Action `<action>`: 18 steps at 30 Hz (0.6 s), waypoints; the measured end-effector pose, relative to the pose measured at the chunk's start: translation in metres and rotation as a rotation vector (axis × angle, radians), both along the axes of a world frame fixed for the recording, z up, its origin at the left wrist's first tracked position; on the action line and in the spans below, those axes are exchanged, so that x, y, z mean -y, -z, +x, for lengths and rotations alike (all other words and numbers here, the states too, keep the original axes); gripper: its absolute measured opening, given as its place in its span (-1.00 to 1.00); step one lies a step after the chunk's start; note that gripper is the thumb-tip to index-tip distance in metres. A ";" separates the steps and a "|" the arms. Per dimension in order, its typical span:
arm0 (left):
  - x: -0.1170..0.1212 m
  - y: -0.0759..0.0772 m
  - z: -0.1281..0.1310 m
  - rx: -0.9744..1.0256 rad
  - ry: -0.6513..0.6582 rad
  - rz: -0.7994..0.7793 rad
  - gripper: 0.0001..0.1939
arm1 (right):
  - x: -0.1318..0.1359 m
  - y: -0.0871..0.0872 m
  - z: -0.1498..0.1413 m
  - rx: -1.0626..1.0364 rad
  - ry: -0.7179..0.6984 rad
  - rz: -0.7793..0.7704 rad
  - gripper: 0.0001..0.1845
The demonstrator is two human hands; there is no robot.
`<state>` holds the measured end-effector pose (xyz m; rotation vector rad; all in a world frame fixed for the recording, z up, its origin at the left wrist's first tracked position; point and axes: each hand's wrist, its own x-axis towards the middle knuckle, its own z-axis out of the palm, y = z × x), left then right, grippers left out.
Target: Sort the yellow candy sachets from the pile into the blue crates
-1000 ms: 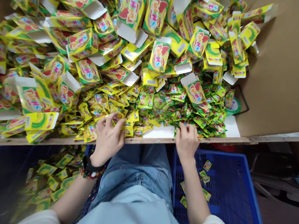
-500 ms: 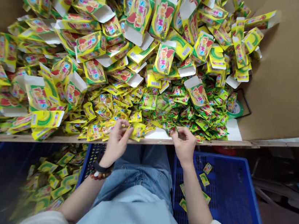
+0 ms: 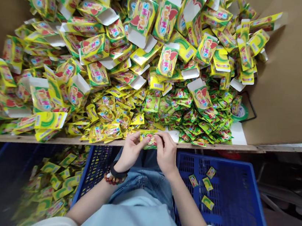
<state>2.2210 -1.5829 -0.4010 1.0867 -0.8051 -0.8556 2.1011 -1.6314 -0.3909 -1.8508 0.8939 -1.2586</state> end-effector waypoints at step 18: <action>0.063 -0.085 0.104 1.328 -0.653 -0.039 -0.70 | 0.019 0.010 -0.035 0.233 0.007 0.319 -0.68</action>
